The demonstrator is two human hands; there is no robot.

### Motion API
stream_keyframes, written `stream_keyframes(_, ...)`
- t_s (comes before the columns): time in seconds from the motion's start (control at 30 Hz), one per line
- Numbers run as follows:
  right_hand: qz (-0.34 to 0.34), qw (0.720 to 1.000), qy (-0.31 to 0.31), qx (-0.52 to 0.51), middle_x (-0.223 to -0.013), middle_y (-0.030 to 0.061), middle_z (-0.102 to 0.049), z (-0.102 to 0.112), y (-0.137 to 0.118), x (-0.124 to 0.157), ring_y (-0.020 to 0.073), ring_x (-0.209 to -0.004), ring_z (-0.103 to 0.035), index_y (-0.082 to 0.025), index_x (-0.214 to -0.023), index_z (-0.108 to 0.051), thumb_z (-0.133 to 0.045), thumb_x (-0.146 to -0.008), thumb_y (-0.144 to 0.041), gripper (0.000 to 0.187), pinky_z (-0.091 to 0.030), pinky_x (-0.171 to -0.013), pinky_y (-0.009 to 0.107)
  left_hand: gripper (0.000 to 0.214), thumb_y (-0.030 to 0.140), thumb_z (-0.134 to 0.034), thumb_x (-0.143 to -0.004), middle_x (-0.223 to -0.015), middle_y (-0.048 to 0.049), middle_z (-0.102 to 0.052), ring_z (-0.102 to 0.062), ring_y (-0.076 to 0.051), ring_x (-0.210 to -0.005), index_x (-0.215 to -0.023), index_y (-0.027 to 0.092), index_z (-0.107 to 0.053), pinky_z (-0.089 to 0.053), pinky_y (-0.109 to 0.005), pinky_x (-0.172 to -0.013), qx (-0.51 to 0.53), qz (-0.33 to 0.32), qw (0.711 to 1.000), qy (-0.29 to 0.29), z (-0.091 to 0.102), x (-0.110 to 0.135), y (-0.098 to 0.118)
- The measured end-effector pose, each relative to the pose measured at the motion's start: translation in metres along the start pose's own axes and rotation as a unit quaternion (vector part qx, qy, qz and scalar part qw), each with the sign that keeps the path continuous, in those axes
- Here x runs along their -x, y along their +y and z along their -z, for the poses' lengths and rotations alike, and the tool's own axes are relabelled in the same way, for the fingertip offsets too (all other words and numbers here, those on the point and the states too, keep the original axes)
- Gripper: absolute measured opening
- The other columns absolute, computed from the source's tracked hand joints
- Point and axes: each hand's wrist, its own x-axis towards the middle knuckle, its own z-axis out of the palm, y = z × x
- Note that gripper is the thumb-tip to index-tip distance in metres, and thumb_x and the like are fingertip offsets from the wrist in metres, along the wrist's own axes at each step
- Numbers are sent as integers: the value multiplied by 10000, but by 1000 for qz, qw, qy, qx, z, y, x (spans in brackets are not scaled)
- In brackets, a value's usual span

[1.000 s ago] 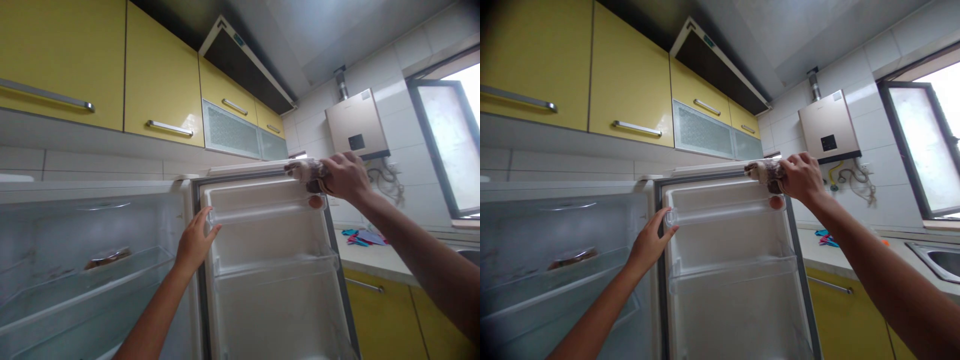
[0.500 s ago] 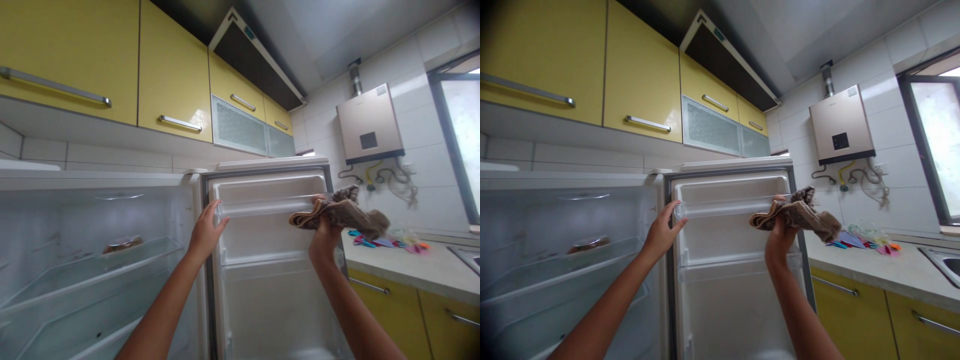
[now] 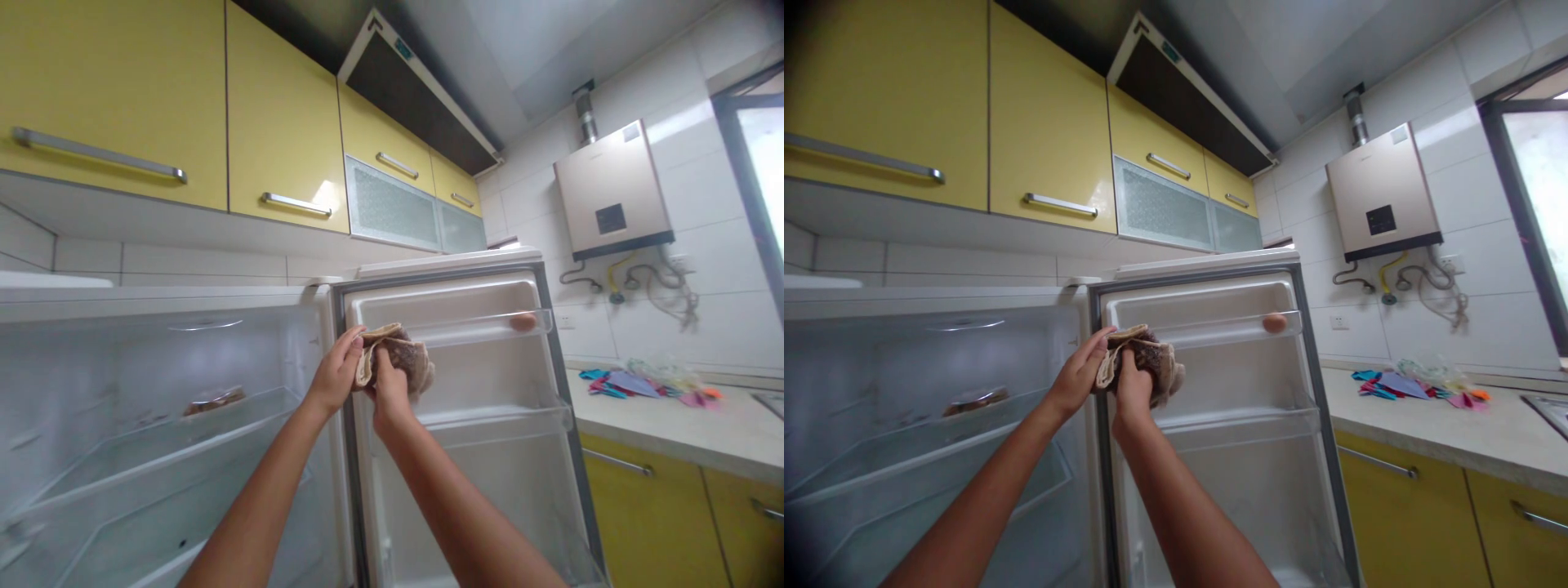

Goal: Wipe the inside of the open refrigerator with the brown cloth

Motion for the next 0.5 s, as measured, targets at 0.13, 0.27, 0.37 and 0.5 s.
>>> stream_keyframes(0.13,-39,999,-14,1,-1100,84,-762,19,-28,6,213,-974,-715,-196,-1076,-702,-705,-795,-463,388,-588,-707,301,651,623,-351,-939,-1416,-148,-611,-547,-286,-1336,-1340,158,-567,-374,-481,-1183,-14,2,1000,-14,4,0,4)
stream_keyframes(0.27,-26,999,13,18,-1089,64,-766,58,-63,3,187,-956,-704,-216,-1059,-710,-758,-773,-419,354,-568,-677,262,657,630,-364,-934,-1444,-153,-585,-508,-288,-1376,-1353,159,-549,-349,-484,-1196,-51,-22,998,-10,2,0,2)
stream_keyframes(0.37,-4,999,43,17,-1034,57,-772,94,-90,-5,184,-898,-701,-219,-994,-721,-772,-760,-413,309,-571,-668,276,642,619,-372,-935,-1449,-155,-581,-500,-283,-1384,-1352,163,-544,-345,-491,-1199,-61,-35,997,-2,0,0,0)
stream_keyframes(0.5,49,991,124,9,-923,23,-766,147,-134,-20,156,-767,-685,-236,-980,-711,-757,-751,-345,258,-556,-632,269,585,584,-410,-937,-1466,-138,-572,-490,-271,-1397,-1356,195,-537,-335,-498,-1208,-66,-44,997,7,-1,1,-4)
